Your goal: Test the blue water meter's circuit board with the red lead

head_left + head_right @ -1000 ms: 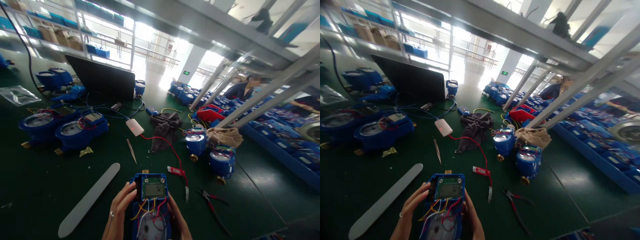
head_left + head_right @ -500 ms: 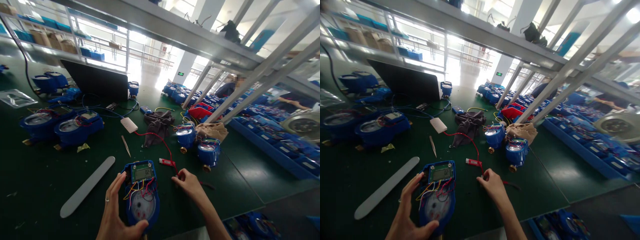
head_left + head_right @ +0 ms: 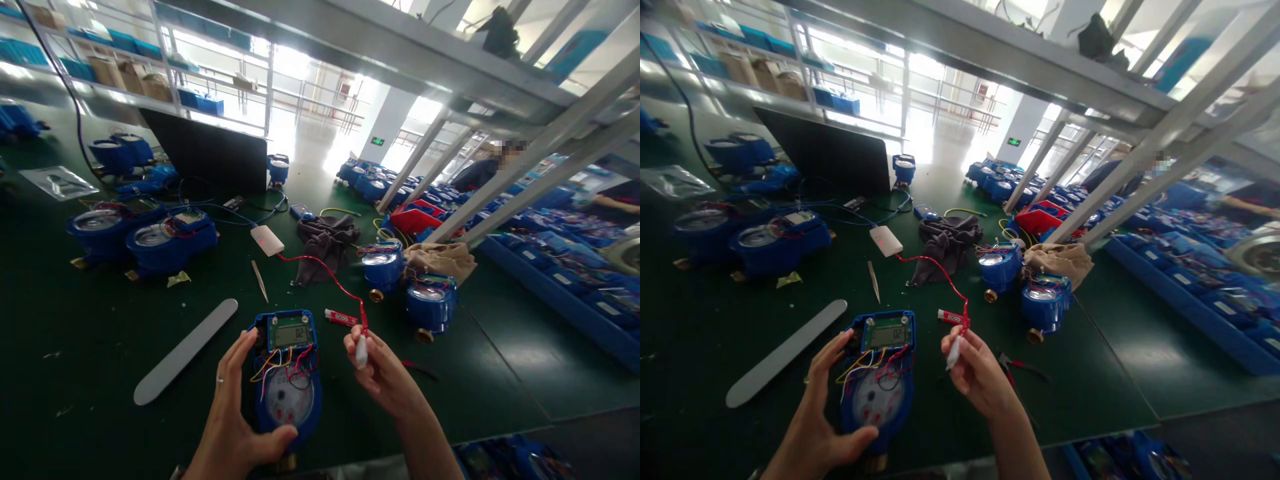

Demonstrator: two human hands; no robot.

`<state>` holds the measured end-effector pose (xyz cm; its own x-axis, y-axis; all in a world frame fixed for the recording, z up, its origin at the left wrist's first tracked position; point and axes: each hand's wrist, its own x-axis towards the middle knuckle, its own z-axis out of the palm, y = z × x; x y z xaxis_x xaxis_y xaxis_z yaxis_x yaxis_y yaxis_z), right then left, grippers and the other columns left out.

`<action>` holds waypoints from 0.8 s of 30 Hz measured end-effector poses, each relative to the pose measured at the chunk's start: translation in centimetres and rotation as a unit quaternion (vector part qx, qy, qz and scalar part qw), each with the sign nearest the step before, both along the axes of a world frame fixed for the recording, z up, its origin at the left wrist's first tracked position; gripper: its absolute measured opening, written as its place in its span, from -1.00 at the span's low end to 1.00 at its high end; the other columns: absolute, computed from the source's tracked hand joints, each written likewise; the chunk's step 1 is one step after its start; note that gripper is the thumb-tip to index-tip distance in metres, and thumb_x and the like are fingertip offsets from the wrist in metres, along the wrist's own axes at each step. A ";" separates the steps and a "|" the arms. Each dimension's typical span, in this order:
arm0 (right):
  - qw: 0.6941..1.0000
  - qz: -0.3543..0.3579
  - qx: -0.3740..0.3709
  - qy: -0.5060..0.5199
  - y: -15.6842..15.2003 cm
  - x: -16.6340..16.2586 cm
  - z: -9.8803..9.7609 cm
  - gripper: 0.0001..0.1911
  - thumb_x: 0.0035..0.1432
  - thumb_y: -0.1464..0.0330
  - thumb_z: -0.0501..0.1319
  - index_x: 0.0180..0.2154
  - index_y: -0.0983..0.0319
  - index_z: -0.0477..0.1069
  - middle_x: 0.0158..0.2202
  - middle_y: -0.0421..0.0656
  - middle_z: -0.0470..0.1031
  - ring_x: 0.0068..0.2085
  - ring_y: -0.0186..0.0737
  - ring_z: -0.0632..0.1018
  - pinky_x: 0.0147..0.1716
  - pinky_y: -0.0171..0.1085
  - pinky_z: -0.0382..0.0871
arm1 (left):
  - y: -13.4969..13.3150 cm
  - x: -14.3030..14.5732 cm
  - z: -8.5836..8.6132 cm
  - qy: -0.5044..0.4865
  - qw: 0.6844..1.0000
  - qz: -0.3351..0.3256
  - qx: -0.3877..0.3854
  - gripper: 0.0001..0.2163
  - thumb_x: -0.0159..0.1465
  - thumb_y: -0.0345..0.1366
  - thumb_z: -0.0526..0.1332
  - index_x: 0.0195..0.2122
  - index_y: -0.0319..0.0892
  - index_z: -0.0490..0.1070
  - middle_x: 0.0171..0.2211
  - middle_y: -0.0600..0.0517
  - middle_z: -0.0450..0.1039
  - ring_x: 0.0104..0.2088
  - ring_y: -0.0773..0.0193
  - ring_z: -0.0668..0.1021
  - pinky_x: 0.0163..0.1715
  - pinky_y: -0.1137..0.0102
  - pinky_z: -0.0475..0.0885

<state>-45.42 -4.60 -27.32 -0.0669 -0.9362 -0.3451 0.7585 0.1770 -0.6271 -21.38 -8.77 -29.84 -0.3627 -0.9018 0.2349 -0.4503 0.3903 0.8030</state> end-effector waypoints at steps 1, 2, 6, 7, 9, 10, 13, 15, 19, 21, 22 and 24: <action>1.000 -0.002 -0.010 -0.008 -0.2 0.3 0.2 -0.75 -0.05 0.27 0.46 -0.36 0.22 0.48 -0.45 -0.24 0.51 -0.65 -0.61 0.33 -0.74 -0.67 0.18 | 0.0 0.0 -0.1 0.000 1.000 -0.001 -0.005 -0.11 0.03 0.20 0.23 0.29 -0.08 -0.08 0.26 -0.25 0.06 0.24 -0.24 0.22 0.11 -0.23 0.25; 1.000 -0.007 -0.016 -0.007 -0.4 0.6 0.5 -0.76 -0.05 0.29 0.46 -0.35 0.21 0.48 -0.44 -0.24 0.52 -0.64 -0.62 0.36 -0.71 -0.67 0.23 | 0.0 0.1 -0.2 0.000 1.000 -0.002 -0.010 -0.10 0.03 0.19 0.23 0.30 -0.09 -0.09 0.26 -0.25 0.06 0.24 -0.24 0.22 0.12 -0.21 0.25; 0.996 -0.031 -0.014 0.081 -1.2 1.2 1.8 -0.69 -0.08 0.31 0.47 -0.25 0.20 0.50 -0.34 -0.17 0.57 -0.45 -0.45 0.54 -0.51 -0.56 0.45 | 0.0 0.1 -0.2 -0.011 0.999 -0.022 -0.041 -0.06 0.01 0.15 0.27 0.31 -0.13 -0.13 0.23 -0.29 0.08 0.22 -0.24 0.24 0.08 -0.19 0.32; 0.992 -0.031 -0.016 0.125 -1.4 1.3 2.1 -0.68 -0.06 0.29 0.46 -0.24 0.21 0.50 -0.31 -0.14 0.57 -0.42 -0.39 0.57 -0.49 -0.51 0.48 | 0.0 0.1 0.0 -0.013 0.999 -0.022 -0.039 -0.08 0.02 0.16 0.26 0.31 -0.10 -0.13 0.24 -0.27 0.07 0.23 -0.23 0.23 0.08 -0.18 0.32; 0.971 -0.026 -0.027 0.238 -1.7 1.4 2.6 -0.71 0.01 0.25 0.40 -0.22 0.23 0.48 -0.32 -0.12 0.57 -0.43 -0.32 0.57 -0.54 -0.45 0.50 | 0.2 -0.1 0.4 -0.014 1.000 -0.015 -0.021 -0.14 0.04 0.22 0.20 0.29 -0.02 -0.08 0.26 -0.21 0.03 0.25 -0.20 0.20 0.10 -0.16 0.31; 0.953 -0.025 -0.032 0.301 -1.8 1.5 2.9 -0.72 0.05 0.24 0.37 -0.21 0.23 0.47 -0.36 -0.13 0.56 -0.45 -0.30 0.57 -0.57 -0.43 0.50 | 0.3 -0.3 0.6 -0.016 1.000 -0.010 -0.011 -0.17 0.05 0.24 0.18 0.27 0.01 -0.05 0.27 -0.17 0.02 0.26 -0.18 0.19 0.11 -0.16 0.30; 0.875 -0.006 -0.036 0.483 -2.0 1.8 3.7 -0.75 0.12 0.22 0.29 -0.23 0.24 0.45 -0.39 -0.13 0.54 -0.44 -0.29 0.55 -0.53 -0.39 0.51 | 0.6 -0.6 0.8 -0.020 1.000 -0.005 -0.007 -0.21 0.05 0.29 0.13 0.24 0.04 0.02 0.26 -0.14 0.02 0.26 -0.18 0.18 0.12 -0.16 0.28; 0.825 0.021 -0.041 0.563 -2.1 1.8 4.3 -0.77 0.15 0.20 0.25 -0.26 0.24 0.45 -0.36 -0.12 0.54 -0.42 -0.28 0.56 -0.48 -0.37 0.52 | 0.6 -0.6 0.6 -0.021 1.000 -0.004 -0.013 -0.19 0.04 0.30 0.11 0.24 0.01 0.03 0.26 -0.16 0.03 0.26 -0.19 0.17 0.13 -0.15 0.28; 0.791 0.079 -0.043 0.605 -2.0 1.6 4.6 -0.79 0.20 0.22 0.19 -0.24 0.23 0.43 -0.31 -0.11 0.55 -0.35 -0.22 0.59 -0.41 -0.34 0.54 | 0.5 -0.4 0.1 -0.031 0.999 -0.029 -0.024 -0.13 0.03 0.32 0.11 0.28 -0.05 -0.04 0.26 -0.20 0.04 0.26 -0.20 0.19 0.12 -0.09 0.31; 0.785 0.096 -0.038 0.611 -2.0 1.5 4.5 -0.81 0.21 0.23 0.19 -0.23 0.22 0.42 -0.31 -0.12 0.54 -0.35 -0.21 0.59 -0.41 -0.34 0.55 | 0.6 -0.5 0.2 -0.034 0.999 -0.038 -0.016 -0.11 0.04 0.31 0.12 0.29 -0.04 -0.07 0.27 -0.21 0.03 0.27 -0.22 0.16 0.13 -0.09 0.30; 0.780 0.102 -0.037 0.616 -2.0 1.4 4.5 -0.81 0.21 0.23 0.19 -0.24 0.21 0.41 -0.33 -0.14 0.54 -0.37 -0.22 0.59 -0.42 -0.35 0.55 | 0.6 -0.5 0.3 -0.033 0.999 -0.036 -0.006 -0.11 0.03 0.31 0.13 0.29 -0.03 -0.07 0.27 -0.20 0.03 0.28 -0.23 0.14 0.15 -0.10 0.27; 0.768 0.104 -0.038 0.631 -2.0 1.4 4.6 -0.82 0.21 0.23 0.19 -0.25 0.21 0.42 -0.37 -0.16 0.53 -0.41 -0.24 0.58 -0.46 -0.37 0.55 | 0.7 -0.7 0.6 -0.030 0.999 -0.023 0.018 -0.10 -0.01 0.30 0.18 0.28 -0.02 -0.05 0.26 -0.20 0.04 0.29 -0.26 0.11 0.17 -0.13 0.22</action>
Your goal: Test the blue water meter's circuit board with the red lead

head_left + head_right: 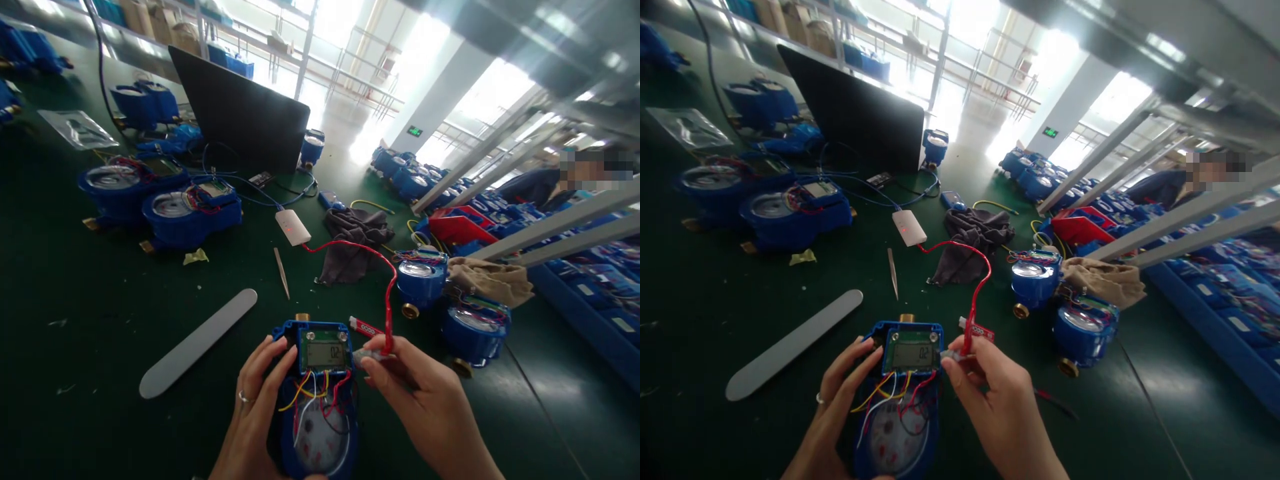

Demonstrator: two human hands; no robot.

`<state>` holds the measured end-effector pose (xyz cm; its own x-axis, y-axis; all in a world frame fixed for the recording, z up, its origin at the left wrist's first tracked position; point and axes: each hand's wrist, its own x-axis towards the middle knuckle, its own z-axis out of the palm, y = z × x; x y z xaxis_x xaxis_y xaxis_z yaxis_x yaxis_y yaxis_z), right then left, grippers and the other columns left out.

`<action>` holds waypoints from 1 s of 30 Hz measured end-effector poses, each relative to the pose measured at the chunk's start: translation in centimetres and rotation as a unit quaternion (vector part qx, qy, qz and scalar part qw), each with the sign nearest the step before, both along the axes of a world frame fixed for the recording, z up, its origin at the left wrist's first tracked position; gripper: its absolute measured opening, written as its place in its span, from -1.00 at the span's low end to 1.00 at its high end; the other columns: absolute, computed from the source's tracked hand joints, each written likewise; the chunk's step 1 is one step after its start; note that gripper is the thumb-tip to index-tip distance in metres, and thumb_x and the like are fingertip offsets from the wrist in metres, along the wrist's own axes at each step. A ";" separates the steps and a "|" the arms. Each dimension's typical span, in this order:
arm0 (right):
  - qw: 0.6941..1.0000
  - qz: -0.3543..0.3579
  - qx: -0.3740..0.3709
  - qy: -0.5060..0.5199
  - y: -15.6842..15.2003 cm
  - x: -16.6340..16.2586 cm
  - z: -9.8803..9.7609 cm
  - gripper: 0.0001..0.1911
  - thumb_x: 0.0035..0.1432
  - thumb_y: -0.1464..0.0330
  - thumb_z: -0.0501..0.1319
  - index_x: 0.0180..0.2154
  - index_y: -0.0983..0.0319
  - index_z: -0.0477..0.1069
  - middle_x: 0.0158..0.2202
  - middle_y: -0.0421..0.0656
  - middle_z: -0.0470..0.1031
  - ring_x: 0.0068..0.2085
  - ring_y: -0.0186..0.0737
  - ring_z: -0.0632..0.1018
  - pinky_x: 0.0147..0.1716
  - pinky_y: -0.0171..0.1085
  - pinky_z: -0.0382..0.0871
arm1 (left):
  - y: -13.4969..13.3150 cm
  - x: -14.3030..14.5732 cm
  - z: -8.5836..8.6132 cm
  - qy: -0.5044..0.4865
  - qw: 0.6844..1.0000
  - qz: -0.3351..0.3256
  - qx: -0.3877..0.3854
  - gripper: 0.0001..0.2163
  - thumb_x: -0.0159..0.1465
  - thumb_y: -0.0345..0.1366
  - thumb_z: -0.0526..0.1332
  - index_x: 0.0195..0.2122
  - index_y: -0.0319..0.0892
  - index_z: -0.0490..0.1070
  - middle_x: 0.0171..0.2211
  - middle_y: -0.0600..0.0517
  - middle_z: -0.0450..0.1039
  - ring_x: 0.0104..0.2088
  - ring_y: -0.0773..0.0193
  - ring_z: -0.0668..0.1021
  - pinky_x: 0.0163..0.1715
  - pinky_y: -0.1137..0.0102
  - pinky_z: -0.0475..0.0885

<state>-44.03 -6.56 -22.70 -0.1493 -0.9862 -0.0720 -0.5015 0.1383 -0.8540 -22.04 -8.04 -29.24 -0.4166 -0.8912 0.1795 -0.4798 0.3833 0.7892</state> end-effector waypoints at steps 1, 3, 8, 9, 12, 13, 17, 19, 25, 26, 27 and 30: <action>1.000 0.000 -0.003 0.011 0.0 0.0 0.1 -0.82 0.20 0.23 0.19 -0.25 0.21 0.42 -0.38 -0.16 0.52 -0.42 -0.25 0.58 -0.47 -0.38 0.54 | 0.0 0.0 0.1 0.001 1.000 0.002 0.004 -0.09 -0.02 0.28 0.21 0.28 -0.01 -0.05 0.25 -0.20 0.04 0.28 -0.27 0.10 0.18 -0.14 0.21; 0.999 0.001 -0.008 0.033 0.0 0.0 0.3 -0.82 0.20 0.24 0.21 -0.24 0.21 0.42 -0.38 -0.17 0.52 -0.44 -0.27 0.57 -0.48 -0.39 0.54 | 0.0 0.0 0.2 -0.001 1.000 -0.011 -0.006 -0.08 -0.03 0.26 0.24 0.29 -0.01 -0.06 0.24 -0.20 0.05 0.27 -0.27 0.13 0.17 -0.13 0.23; 0.998 0.001 -0.012 0.057 0.0 0.0 0.5 -0.83 0.19 0.24 0.21 -0.26 0.21 0.43 -0.41 -0.19 0.52 -0.46 -0.29 0.55 -0.50 -0.40 0.52 | -0.2 0.1 -0.3 -0.012 0.998 -0.035 -0.043 -0.11 0.04 0.27 0.16 0.29 -0.07 -0.07 0.25 -0.21 0.00 0.27 -0.19 0.14 0.16 -0.03 0.30; 0.998 0.000 -0.013 0.055 0.0 0.0 0.5 -0.83 0.19 0.24 0.21 -0.26 0.20 0.43 -0.41 -0.19 0.52 -0.46 -0.29 0.55 -0.49 -0.40 0.52 | -0.2 0.1 -0.3 -0.011 0.998 -0.033 -0.048 -0.12 0.05 0.28 0.15 0.29 -0.08 -0.06 0.24 -0.20 0.01 0.27 -0.18 0.14 0.15 -0.02 0.30; 0.999 0.000 -0.011 0.049 -0.1 0.1 0.6 -0.85 0.19 0.25 0.21 -0.26 0.20 0.43 -0.40 -0.19 0.52 -0.44 -0.29 0.56 -0.48 -0.39 0.52 | -0.3 0.0 -0.2 -0.006 0.998 -0.029 -0.060 -0.16 0.07 0.27 0.11 0.27 -0.10 -0.03 0.23 -0.20 0.02 0.26 -0.18 0.15 0.14 -0.03 0.32; 0.999 0.001 -0.009 0.052 -0.1 0.1 0.6 -0.85 0.19 0.25 0.21 -0.26 0.20 0.43 -0.39 -0.19 0.52 -0.44 -0.29 0.56 -0.47 -0.39 0.52 | -0.3 0.0 -0.1 -0.005 0.998 -0.029 -0.064 -0.16 0.08 0.27 0.11 0.27 -0.10 -0.03 0.22 -0.20 0.02 0.26 -0.19 0.16 0.13 -0.04 0.33; 0.997 0.004 -0.006 0.081 -0.3 0.3 0.8 -0.84 0.19 0.24 0.20 -0.30 0.20 0.44 -0.42 -0.19 0.52 -0.48 -0.31 0.53 -0.52 -0.40 0.47 | -0.4 -0.1 0.2 -0.011 0.997 -0.031 -0.067 -0.17 0.09 0.27 0.10 0.27 -0.09 -0.05 0.20 -0.21 0.03 0.24 -0.21 0.16 0.11 -0.06 0.34; 0.996 0.002 -0.008 0.092 -0.4 0.4 0.9 -0.83 0.19 0.23 0.20 -0.31 0.20 0.44 -0.44 -0.20 0.50 -0.50 -0.32 0.51 -0.54 -0.41 0.45 | -0.4 -0.1 0.3 -0.014 0.997 -0.034 -0.069 -0.17 0.08 0.27 0.09 0.27 -0.10 -0.05 0.19 -0.21 0.02 0.24 -0.20 0.16 0.11 -0.05 0.34; 0.995 0.005 -0.001 0.100 -0.9 0.6 1.1 -0.84 0.19 0.24 0.20 -0.33 0.20 0.44 -0.46 -0.21 0.50 -0.49 -0.32 0.51 -0.55 -0.42 0.41 | -0.2 0.0 0.1 -0.009 0.997 -0.037 -0.073 -0.21 0.11 0.24 0.09 0.26 -0.09 -0.03 0.21 -0.16 -0.02 0.26 -0.15 0.10 0.16 0.00 0.29; 0.995 0.007 0.001 0.103 -1.0 0.6 1.2 -0.83 0.19 0.24 0.20 -0.34 0.20 0.44 -0.46 -0.21 0.51 -0.49 -0.32 0.51 -0.56 -0.41 0.39 | -0.2 0.0 0.1 -0.007 0.997 -0.037 -0.069 -0.23 0.11 0.22 0.10 0.26 -0.07 -0.02 0.21 -0.15 -0.04 0.27 -0.14 0.09 0.16 0.00 0.29; 0.994 0.010 0.003 0.108 -1.0 0.6 1.2 -0.83 0.19 0.24 0.19 -0.34 0.21 0.44 -0.46 -0.21 0.51 -0.50 -0.31 0.51 -0.57 -0.41 0.38 | -0.1 0.0 0.0 -0.004 0.997 -0.038 -0.068 -0.24 0.12 0.21 0.11 0.26 -0.05 0.00 0.22 -0.14 -0.04 0.28 -0.14 0.08 0.17 0.00 0.28; 0.991 0.023 0.009 0.131 -1.2 0.7 1.3 -0.83 0.20 0.25 0.19 -0.35 0.21 0.44 -0.46 -0.21 0.50 -0.49 -0.30 0.52 -0.56 -0.39 0.38 | -0.1 0.0 -0.1 0.001 0.997 -0.037 -0.068 -0.28 0.12 0.19 0.12 0.24 -0.03 0.05 0.22 -0.13 -0.05 0.28 -0.14 0.06 0.17 -0.02 0.27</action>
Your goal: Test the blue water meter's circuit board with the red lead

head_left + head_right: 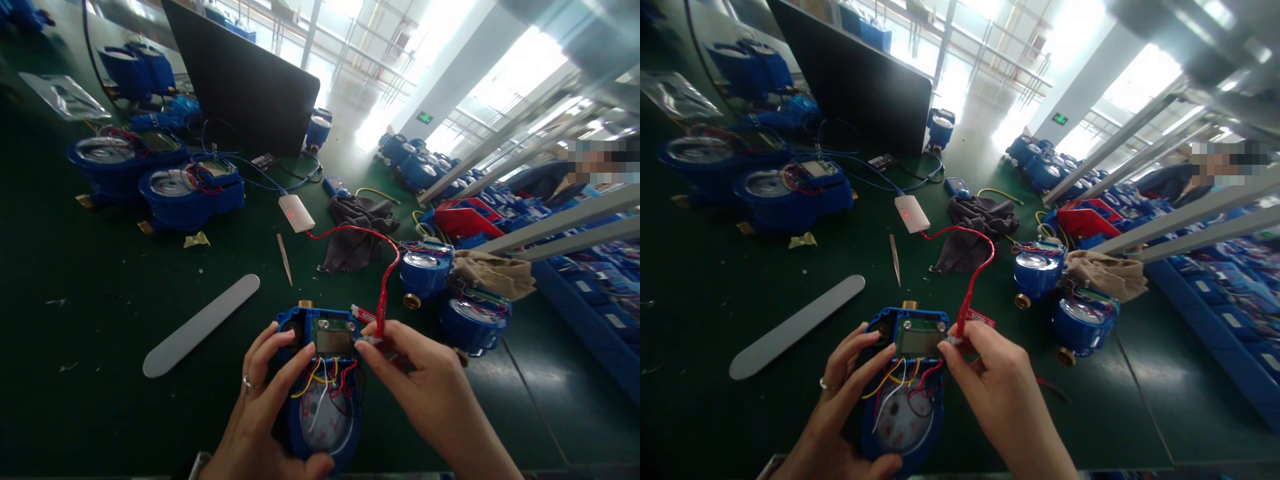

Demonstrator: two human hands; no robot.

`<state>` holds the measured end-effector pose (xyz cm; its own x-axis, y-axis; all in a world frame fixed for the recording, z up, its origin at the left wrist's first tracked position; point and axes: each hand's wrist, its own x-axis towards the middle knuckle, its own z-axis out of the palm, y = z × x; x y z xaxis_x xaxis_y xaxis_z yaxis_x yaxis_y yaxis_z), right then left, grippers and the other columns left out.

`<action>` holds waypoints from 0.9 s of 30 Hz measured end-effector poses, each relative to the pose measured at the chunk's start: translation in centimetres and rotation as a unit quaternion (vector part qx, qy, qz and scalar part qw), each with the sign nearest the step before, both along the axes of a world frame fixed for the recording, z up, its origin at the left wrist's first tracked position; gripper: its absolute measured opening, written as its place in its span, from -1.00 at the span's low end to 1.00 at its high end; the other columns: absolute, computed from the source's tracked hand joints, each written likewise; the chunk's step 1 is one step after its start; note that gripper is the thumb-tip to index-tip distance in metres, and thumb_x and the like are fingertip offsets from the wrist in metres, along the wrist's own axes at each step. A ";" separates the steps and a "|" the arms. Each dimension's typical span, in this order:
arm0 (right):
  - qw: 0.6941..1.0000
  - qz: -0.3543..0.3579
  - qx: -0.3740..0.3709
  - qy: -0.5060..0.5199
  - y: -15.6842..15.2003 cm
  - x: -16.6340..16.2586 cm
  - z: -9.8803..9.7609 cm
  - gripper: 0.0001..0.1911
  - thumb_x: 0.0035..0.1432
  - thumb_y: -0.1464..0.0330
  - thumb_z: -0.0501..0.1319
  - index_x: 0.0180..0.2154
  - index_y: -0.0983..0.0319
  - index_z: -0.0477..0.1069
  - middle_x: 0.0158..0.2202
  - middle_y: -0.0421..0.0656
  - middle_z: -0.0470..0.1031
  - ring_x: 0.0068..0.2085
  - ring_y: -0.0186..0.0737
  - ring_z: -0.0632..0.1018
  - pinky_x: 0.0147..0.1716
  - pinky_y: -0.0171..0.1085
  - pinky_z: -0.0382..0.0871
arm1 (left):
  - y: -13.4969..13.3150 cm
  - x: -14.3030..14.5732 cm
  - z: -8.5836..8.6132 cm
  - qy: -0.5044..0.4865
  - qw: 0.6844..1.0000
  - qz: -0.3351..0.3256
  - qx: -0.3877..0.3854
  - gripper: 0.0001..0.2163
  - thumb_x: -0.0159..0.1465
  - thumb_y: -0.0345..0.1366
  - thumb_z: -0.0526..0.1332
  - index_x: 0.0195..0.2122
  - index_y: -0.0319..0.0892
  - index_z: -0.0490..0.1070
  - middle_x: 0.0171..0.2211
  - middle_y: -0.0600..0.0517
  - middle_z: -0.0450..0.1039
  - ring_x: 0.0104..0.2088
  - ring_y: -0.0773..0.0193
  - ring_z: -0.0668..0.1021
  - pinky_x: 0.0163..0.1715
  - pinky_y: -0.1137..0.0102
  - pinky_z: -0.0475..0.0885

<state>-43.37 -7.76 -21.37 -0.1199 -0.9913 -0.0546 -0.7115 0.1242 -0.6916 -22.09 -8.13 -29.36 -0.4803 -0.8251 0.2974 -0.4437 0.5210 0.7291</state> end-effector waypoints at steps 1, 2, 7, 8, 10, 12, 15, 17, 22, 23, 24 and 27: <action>1.000 0.003 0.001 0.004 0.0 0.0 0.0 -0.83 0.20 0.25 0.19 -0.35 0.21 0.44 -0.46 -0.21 0.51 -0.48 -0.30 0.52 -0.55 -0.39 0.38 | 0.0 0.0 0.0 0.002 1.000 0.000 -0.003 -0.28 0.12 0.19 0.12 0.23 -0.04 0.06 0.22 -0.13 -0.04 0.28 -0.14 0.06 0.17 -0.02 0.27; 1.000 0.004 0.000 0.007 0.0 0.1 0.0 -0.83 0.20 0.26 0.19 -0.35 0.21 0.44 -0.46 -0.21 0.51 -0.48 -0.30 0.52 -0.54 -0.39 0.39 | 0.0 0.0 -0.1 0.005 1.000 0.000 -0.007 -0.28 0.11 0.19 0.12 0.23 -0.04 0.07 0.21 -0.13 -0.03 0.28 -0.14 0.06 0.17 -0.02 0.27; 1.000 0.005 -0.005 0.013 0.0 0.1 0.1 -0.83 0.21 0.27 0.17 -0.36 0.22 0.43 -0.47 -0.22 0.50 -0.49 -0.31 0.52 -0.54 -0.39 0.38 | 0.0 -0.1 -0.2 0.010 1.000 0.000 -0.016 -0.28 0.12 0.19 0.13 0.23 -0.08 0.08 0.21 -0.16 -0.02 0.28 -0.14 0.06 0.15 -0.04 0.28; 1.000 0.006 -0.005 0.015 0.1 0.1 0.1 -0.83 0.21 0.27 0.18 -0.35 0.22 0.44 -0.47 -0.22 0.50 -0.48 -0.31 0.52 -0.54 -0.38 0.38 | 0.0 -0.1 -0.2 0.013 1.000 0.000 -0.016 -0.28 0.12 0.19 0.13 0.23 -0.08 0.08 0.21 -0.16 -0.02 0.28 -0.15 0.06 0.15 -0.04 0.29; 1.000 0.008 -0.005 0.015 0.1 0.0 0.0 -0.84 0.21 0.27 0.18 -0.34 0.21 0.44 -0.46 -0.22 0.50 -0.48 -0.31 0.52 -0.54 -0.39 0.38 | 0.0 0.0 -0.3 0.015 1.000 -0.001 -0.018 -0.28 0.12 0.18 0.13 0.23 -0.07 0.07 0.21 -0.17 -0.02 0.28 -0.16 0.07 0.14 -0.05 0.30; 1.000 0.006 -0.012 0.010 0.1 0.0 -0.1 -0.84 0.21 0.26 0.18 -0.33 0.21 0.45 -0.45 -0.22 0.50 -0.47 -0.31 0.53 -0.56 -0.40 0.39 | -0.1 0.0 -0.4 0.017 1.000 -0.002 -0.021 -0.28 0.12 0.20 0.12 0.23 -0.04 0.08 0.21 -0.16 -0.02 0.28 -0.17 0.07 0.13 -0.07 0.30; 0.999 0.006 -0.036 -0.010 0.0 0.1 -0.3 -0.84 0.20 0.26 0.20 -0.31 0.20 0.46 -0.44 -0.23 0.52 -0.48 -0.33 0.53 -0.57 -0.43 0.40 | -0.1 0.0 -0.4 0.018 1.000 0.003 -0.015 -0.32 0.14 0.22 0.07 0.22 0.02 0.09 0.21 -0.13 -0.03 0.28 -0.17 0.07 0.13 -0.09 0.29; 0.998 0.006 -0.060 -0.029 0.0 0.0 -0.5 -0.85 0.19 0.26 0.21 -0.30 0.20 0.48 -0.42 -0.22 0.54 -0.49 -0.36 0.53 -0.58 -0.46 0.41 | -0.1 0.1 -0.4 0.015 1.000 0.004 0.001 -0.33 0.14 0.23 0.06 0.22 0.03 0.09 0.21 -0.12 -0.04 0.28 -0.17 0.07 0.14 -0.12 0.27; 0.994 0.007 -0.078 -0.080 0.5 -0.2 -1.1 -0.85 0.24 0.28 0.17 -0.20 0.18 0.46 -0.31 -0.18 0.58 -0.43 -0.34 0.58 -0.49 -0.45 0.50 | -0.1 0.3 -0.5 0.008 1.000 -0.005 0.014 -0.29 0.09 0.20 0.14 0.22 0.01 0.07 0.22 -0.13 -0.07 0.29 -0.20 0.05 0.14 -0.16 0.24; 0.993 0.007 -0.071 -0.094 0.7 -0.3 -1.2 -0.84 0.25 0.28 0.16 -0.18 0.17 0.45 -0.29 -0.17 0.58 -0.40 -0.31 0.59 -0.48 -0.44 0.52 | -0.1 0.4 -0.5 0.009 1.000 -0.005 0.015 -0.28 0.09 0.19 0.15 0.22 0.01 0.07 0.22 -0.13 -0.07 0.29 -0.21 0.05 0.14 -0.16 0.25; 0.992 0.004 -0.064 -0.110 0.8 -0.3 -1.3 -0.84 0.26 0.27 0.14 -0.17 0.16 0.43 -0.27 -0.17 0.58 -0.37 -0.29 0.60 -0.49 -0.43 0.53 | -0.2 0.4 -0.5 0.011 1.000 -0.005 0.016 -0.28 0.09 0.19 0.15 0.22 0.01 0.07 0.22 -0.14 -0.07 0.29 -0.21 0.05 0.13 -0.16 0.26; 0.987 -0.017 -0.052 -0.150 0.9 -0.4 -1.5 -0.83 0.27 0.23 0.13 -0.17 0.14 0.40 -0.25 -0.17 0.59 -0.36 -0.26 0.61 -0.53 -0.41 0.54 | -0.2 0.3 -0.6 0.022 1.000 -0.002 0.005 -0.28 0.09 0.21 0.14 0.22 0.01 0.08 0.22 -0.14 -0.07 0.28 -0.21 0.06 0.12 -0.15 0.29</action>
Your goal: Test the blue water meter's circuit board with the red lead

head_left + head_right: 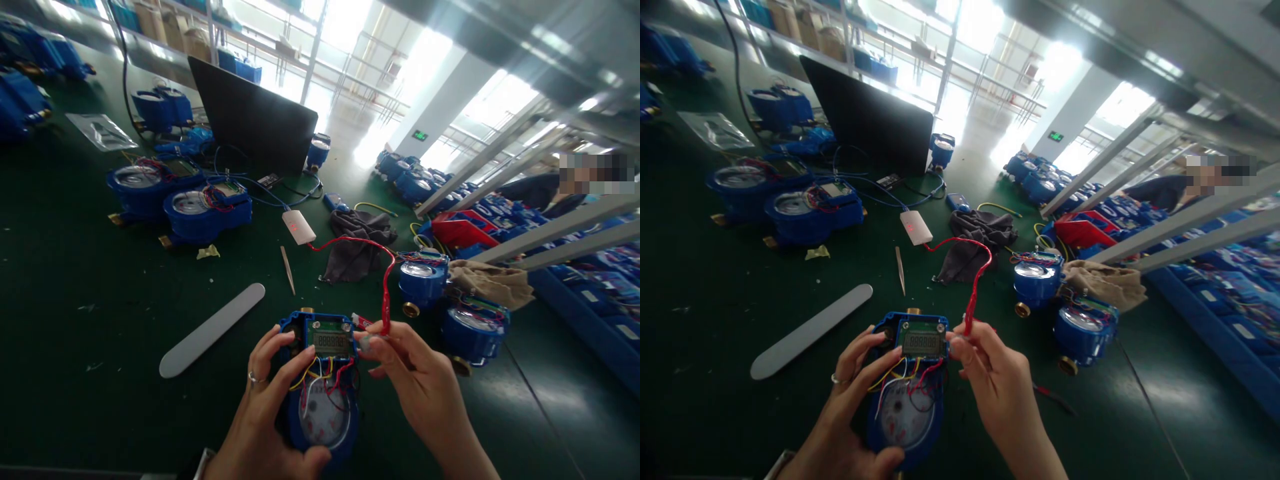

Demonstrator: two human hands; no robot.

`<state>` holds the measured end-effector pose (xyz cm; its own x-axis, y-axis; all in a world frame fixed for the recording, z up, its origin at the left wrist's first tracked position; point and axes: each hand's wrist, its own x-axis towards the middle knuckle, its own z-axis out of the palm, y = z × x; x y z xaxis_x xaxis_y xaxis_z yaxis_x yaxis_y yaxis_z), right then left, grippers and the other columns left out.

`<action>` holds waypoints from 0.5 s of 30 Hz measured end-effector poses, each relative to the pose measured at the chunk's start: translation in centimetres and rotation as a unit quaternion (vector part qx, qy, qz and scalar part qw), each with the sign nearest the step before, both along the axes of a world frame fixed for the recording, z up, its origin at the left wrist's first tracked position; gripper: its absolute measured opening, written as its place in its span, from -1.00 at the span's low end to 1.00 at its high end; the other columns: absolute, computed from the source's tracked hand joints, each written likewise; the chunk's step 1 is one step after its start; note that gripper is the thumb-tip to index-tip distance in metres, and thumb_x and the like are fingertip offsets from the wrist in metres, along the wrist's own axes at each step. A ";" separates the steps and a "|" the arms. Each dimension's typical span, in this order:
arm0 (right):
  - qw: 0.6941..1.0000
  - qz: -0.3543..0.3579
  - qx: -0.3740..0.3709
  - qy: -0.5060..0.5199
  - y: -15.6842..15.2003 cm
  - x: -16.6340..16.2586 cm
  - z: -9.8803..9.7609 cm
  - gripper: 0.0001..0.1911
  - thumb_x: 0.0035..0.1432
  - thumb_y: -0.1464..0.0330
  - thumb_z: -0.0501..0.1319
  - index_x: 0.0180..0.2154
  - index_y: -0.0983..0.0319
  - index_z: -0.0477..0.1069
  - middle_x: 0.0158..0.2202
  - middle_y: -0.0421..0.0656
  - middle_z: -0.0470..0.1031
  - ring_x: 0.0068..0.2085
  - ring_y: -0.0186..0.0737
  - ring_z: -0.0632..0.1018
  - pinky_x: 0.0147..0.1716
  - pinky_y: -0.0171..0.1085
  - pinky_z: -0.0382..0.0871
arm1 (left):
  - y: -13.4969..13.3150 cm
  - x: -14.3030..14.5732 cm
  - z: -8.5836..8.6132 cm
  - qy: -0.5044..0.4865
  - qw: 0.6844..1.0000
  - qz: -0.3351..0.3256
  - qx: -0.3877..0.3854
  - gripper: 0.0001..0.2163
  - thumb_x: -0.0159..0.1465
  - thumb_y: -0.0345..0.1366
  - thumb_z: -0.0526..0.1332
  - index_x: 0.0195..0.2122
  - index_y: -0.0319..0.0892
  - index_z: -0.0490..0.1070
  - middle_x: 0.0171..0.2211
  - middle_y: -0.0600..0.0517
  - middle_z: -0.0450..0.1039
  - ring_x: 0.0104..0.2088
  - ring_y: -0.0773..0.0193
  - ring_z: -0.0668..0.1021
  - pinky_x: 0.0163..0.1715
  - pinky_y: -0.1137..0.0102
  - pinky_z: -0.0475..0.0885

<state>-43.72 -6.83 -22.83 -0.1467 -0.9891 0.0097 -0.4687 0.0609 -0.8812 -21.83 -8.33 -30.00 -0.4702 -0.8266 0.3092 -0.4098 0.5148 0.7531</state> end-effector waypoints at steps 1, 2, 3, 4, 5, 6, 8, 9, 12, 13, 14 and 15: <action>1.000 -0.005 0.001 -0.005 0.0 0.0 0.0 -0.82 0.27 0.22 0.13 -0.17 0.14 0.41 -0.25 -0.17 0.59 -0.37 -0.25 0.61 -0.55 -0.41 0.54 | 0.0 0.0 0.0 0.005 1.000 0.002 -0.003 -0.28 0.09 0.22 0.13 0.22 0.00 0.09 0.22 -0.14 -0.06 0.28 -0.21 0.06 0.11 -0.15 0.29; 1.000 -0.009 0.002 -0.003 0.0 0.0 -0.1 -0.81 0.26 0.22 0.14 -0.18 0.15 0.42 -0.25 -0.17 0.59 -0.37 -0.25 0.61 -0.55 -0.41 0.54 | 0.0 -0.1 -0.1 0.009 1.000 0.003 -0.003 -0.29 0.09 0.21 0.13 0.21 0.00 0.09 0.22 -0.14 -0.06 0.28 -0.21 0.06 0.11 -0.16 0.29; 1.000 -0.010 0.002 0.004 0.0 0.0 -0.1 -0.81 0.25 0.22 0.15 -0.18 0.16 0.43 -0.25 -0.17 0.59 -0.37 -0.24 0.61 -0.54 -0.41 0.53 | 0.0 -0.1 -0.1 0.011 1.000 0.004 -0.001 -0.29 0.10 0.21 0.13 0.21 0.00 0.09 0.22 -0.14 -0.06 0.28 -0.21 0.06 0.12 -0.16 0.28; 1.000 -0.010 0.003 0.012 0.0 -0.1 -0.2 -0.80 0.25 0.22 0.16 -0.18 0.17 0.45 -0.25 -0.16 0.60 -0.37 -0.23 0.61 -0.54 -0.40 0.53 | 0.0 -0.1 -0.1 0.010 1.000 0.002 0.002 -0.30 0.10 0.20 0.14 0.22 0.00 0.10 0.22 -0.14 -0.06 0.28 -0.21 0.06 0.12 -0.16 0.28; 1.000 -0.011 0.005 0.020 0.0 -0.1 -0.2 -0.79 0.24 0.21 0.17 -0.18 0.18 0.46 -0.25 -0.14 0.60 -0.36 -0.22 0.61 -0.54 -0.40 0.53 | 0.0 -0.1 -0.1 0.010 1.000 0.001 0.005 -0.30 0.10 0.19 0.14 0.22 0.00 0.09 0.22 -0.14 -0.06 0.28 -0.21 0.06 0.12 -0.16 0.28; 1.000 -0.012 0.008 0.026 0.0 -0.2 -0.3 -0.78 0.23 0.21 0.17 -0.19 0.20 0.47 -0.25 -0.13 0.60 -0.36 -0.22 0.61 -0.54 -0.39 0.53 | 0.0 -0.1 -0.1 0.009 1.000 0.000 0.006 -0.30 0.10 0.18 0.15 0.22 0.00 0.09 0.22 -0.14 -0.06 0.28 -0.21 0.06 0.12 -0.17 0.28; 0.999 -0.010 0.011 0.031 0.0 -0.3 -0.4 -0.77 0.22 0.21 0.18 -0.20 0.21 0.48 -0.26 -0.12 0.59 -0.37 -0.21 0.60 -0.54 -0.38 0.52 | 0.0 -0.2 -0.1 0.008 1.000 -0.002 0.006 -0.30 0.10 0.18 0.15 0.21 0.00 0.09 0.22 -0.14 -0.07 0.28 -0.20 0.05 0.13 -0.16 0.27; 0.999 -0.008 0.012 0.032 0.0 -0.3 -0.4 -0.77 0.22 0.22 0.19 -0.20 0.22 0.48 -0.26 -0.11 0.59 -0.37 -0.21 0.60 -0.53 -0.38 0.52 | 0.0 -0.2 0.0 0.009 1.000 -0.001 0.005 -0.30 0.10 0.17 0.15 0.21 0.00 0.09 0.22 -0.14 -0.06 0.28 -0.20 0.05 0.13 -0.16 0.26; 0.999 -0.005 0.010 0.035 -0.1 -0.3 -0.5 -0.78 0.21 0.22 0.19 -0.20 0.21 0.48 -0.25 -0.11 0.58 -0.38 -0.21 0.60 -0.52 -0.37 0.53 | 0.0 -0.2 0.1 0.007 1.000 0.002 0.007 -0.31 0.11 0.17 0.14 0.21 0.00 0.09 0.22 -0.13 -0.06 0.29 -0.18 0.05 0.13 -0.14 0.27; 0.999 -0.006 0.010 0.037 -0.1 -0.3 -0.5 -0.78 0.22 0.22 0.19 -0.20 0.21 0.48 -0.25 -0.11 0.58 -0.38 -0.22 0.59 -0.52 -0.36 0.53 | 0.0 -0.2 0.1 0.006 1.000 0.004 0.009 -0.31 0.10 0.19 0.13 0.21 0.01 0.09 0.22 -0.12 -0.06 0.29 -0.18 0.05 0.13 -0.13 0.28; 0.999 -0.007 0.009 0.038 -0.1 -0.3 -0.5 -0.78 0.21 0.22 0.19 -0.21 0.21 0.48 -0.26 -0.11 0.58 -0.39 -0.22 0.59 -0.53 -0.37 0.52 | 0.0 -0.2 0.2 0.006 1.000 0.004 0.009 -0.30 0.10 0.20 0.13 0.21 0.01 0.09 0.22 -0.12 -0.05 0.29 -0.17 0.05 0.13 -0.12 0.28; 0.999 -0.008 0.008 0.039 -0.2 -0.3 -0.5 -0.77 0.21 0.22 0.19 -0.21 0.21 0.49 -0.26 -0.11 0.58 -0.39 -0.22 0.59 -0.53 -0.37 0.52 | 0.0 -0.2 0.2 0.006 1.000 0.003 0.010 -0.30 0.10 0.21 0.13 0.21 0.02 0.09 0.22 -0.11 -0.05 0.29 -0.16 0.06 0.14 -0.11 0.29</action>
<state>-43.98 -6.98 -23.35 -0.1612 -0.9869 0.0063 -0.5354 0.0821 -0.8406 -22.02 -8.30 -29.78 -0.4614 -0.8358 0.2977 -0.4043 0.4968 0.7679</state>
